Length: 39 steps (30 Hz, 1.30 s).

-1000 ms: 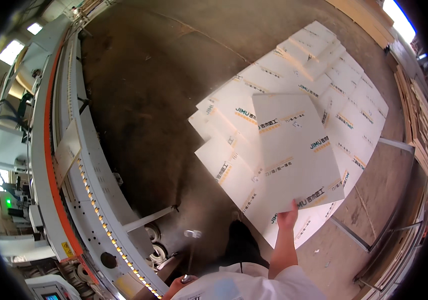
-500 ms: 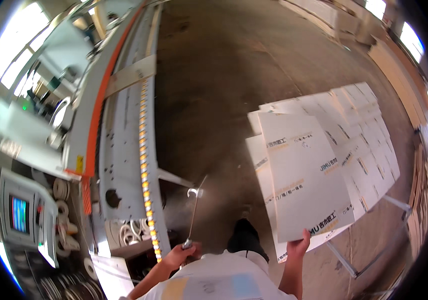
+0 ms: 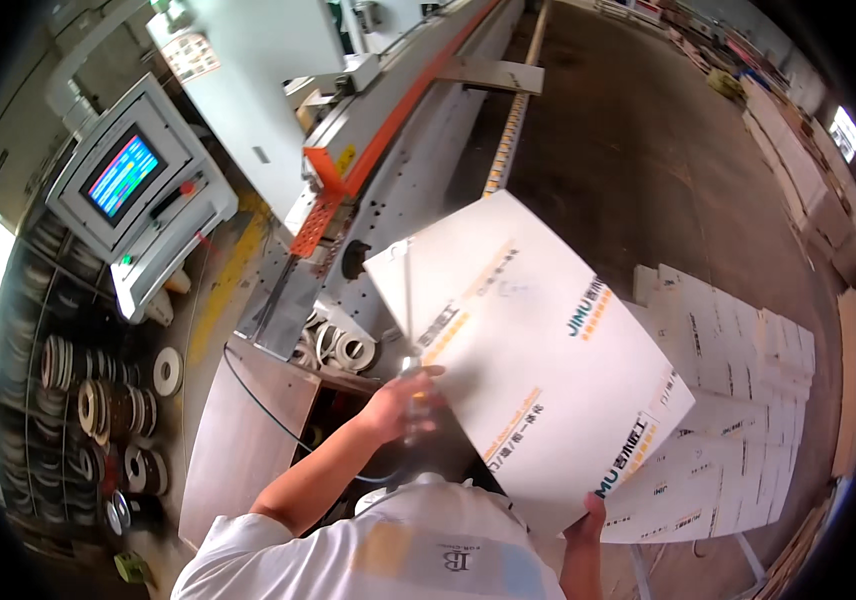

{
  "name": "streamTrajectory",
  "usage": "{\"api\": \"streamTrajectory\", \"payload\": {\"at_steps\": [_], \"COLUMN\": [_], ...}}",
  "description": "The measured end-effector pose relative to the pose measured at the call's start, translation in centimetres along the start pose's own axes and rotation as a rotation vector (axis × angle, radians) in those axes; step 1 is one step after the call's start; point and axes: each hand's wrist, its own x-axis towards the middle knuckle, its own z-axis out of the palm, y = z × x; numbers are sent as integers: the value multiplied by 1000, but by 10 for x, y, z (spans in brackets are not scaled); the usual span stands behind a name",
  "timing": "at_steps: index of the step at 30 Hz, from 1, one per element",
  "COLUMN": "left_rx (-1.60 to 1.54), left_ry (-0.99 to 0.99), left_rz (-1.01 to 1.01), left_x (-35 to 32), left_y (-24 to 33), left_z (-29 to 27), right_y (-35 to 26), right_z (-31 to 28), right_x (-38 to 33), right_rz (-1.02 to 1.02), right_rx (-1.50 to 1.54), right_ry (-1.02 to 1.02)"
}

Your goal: The person operates an industrial edge-banding machine by picking up boards from a stack, feeding them into the machine intake, and then collecting the processed boards at the exit to restack them.

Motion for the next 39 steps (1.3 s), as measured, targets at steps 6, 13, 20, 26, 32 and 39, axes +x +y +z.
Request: {"api": "streamTrajectory", "payload": {"at_steps": [6, 13, 20, 26, 32, 39], "left_rx": [-201, -278, 175, 395, 253, 557], "left_ry": [314, 474, 505, 879, 855, 816], "left_rz": [147, 151, 153, 104, 238, 306], "left_x": [-70, -98, -94, -84, -25, 10], "left_y": [-50, -80, -76, -49, -18, -11], "left_z": [-55, -86, -158, -241, -223, -244], "right_y": [24, 32, 84, 96, 100, 105], "right_z": [5, 55, -5, 16, -16, -2], "right_x": [42, 71, 175, 185, 155, 117], "right_rz": [232, 264, 410, 498, 362, 366], "right_rx": [-90, -312, -406, -106, -306, -590], "right_ry": [-123, -190, -98, -5, 78, 117]}}
